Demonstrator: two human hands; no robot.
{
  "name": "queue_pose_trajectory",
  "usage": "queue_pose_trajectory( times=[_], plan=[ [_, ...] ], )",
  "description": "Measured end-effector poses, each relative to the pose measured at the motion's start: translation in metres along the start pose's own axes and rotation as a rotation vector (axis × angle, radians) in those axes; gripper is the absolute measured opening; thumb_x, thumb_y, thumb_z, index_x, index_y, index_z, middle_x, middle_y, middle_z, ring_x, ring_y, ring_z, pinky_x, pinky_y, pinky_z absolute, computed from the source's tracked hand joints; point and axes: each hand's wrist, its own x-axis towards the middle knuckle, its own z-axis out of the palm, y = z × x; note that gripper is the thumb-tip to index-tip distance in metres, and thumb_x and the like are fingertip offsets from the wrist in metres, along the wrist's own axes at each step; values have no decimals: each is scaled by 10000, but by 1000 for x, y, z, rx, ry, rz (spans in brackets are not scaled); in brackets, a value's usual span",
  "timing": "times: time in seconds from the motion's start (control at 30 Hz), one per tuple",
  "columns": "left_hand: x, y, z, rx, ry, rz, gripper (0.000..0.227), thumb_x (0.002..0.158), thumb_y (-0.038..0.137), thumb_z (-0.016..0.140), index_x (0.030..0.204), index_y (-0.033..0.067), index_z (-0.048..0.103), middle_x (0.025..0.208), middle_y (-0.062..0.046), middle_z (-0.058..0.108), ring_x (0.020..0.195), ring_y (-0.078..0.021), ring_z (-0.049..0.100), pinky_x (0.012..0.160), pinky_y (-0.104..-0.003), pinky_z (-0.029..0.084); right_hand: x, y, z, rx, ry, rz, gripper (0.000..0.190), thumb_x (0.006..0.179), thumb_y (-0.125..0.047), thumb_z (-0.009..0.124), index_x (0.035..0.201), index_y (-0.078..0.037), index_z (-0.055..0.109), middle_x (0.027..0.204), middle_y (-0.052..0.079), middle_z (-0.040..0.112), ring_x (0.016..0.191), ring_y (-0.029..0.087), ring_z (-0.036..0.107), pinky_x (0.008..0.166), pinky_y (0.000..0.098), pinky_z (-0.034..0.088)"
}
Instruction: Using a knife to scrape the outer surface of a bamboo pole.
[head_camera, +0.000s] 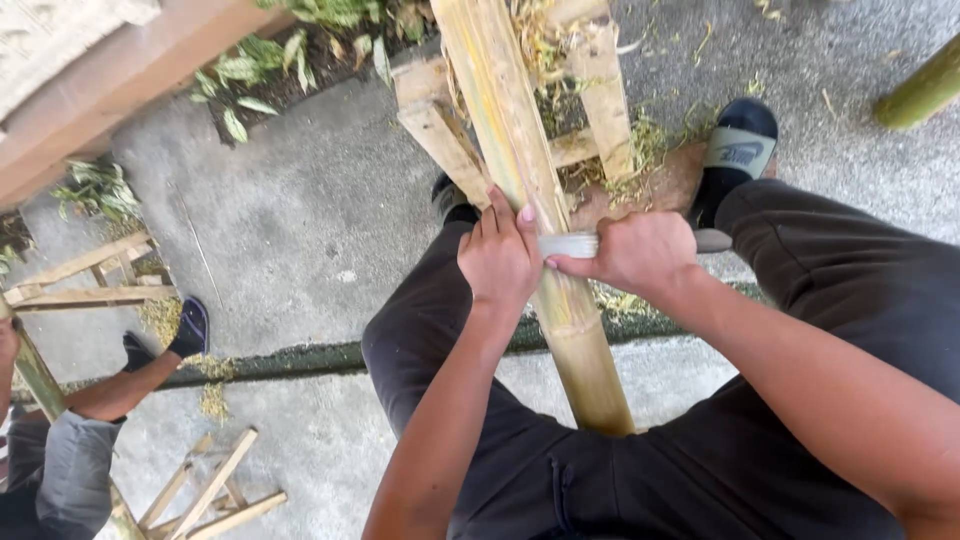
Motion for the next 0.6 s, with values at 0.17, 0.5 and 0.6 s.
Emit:
queue_pose_trajectory(
  times=[0.17, 0.5, 0.6],
  plan=[
    [-2, 7, -13, -88, -25, -59, 561, 1038, 344, 484, 1338, -112, 612, 941, -176, 726, 743, -315, 701, 672, -421, 515, -2, -1, 2, -43, -45, 6, 947, 742, -970, 457, 810, -83, 781, 631, 147, 707, 578, 278, 729, 545, 417, 571],
    [42, -2, 1, 4, 34, -62, 570, 1087, 368, 419, 1288, -128, 613, 849, -162, 724, 726, -302, 693, 711, -434, 519, 26, 2, -9, -15, 3, 42, 929, 773, -969, 462, 826, -108, 806, 636, 135, 696, 609, 282, 722, 559, 424, 561],
    [33, 0, -8, 2, -1, -44, 589, 1063, 355, 432, 1320, -147, 604, 813, -165, 717, 668, -299, 681, 659, -434, 512, 20, 2, -6, 14, 17, 21, 906, 752, -961, 455, 872, -134, 806, 618, 129, 700, 585, 274, 725, 552, 417, 560]
  ],
)
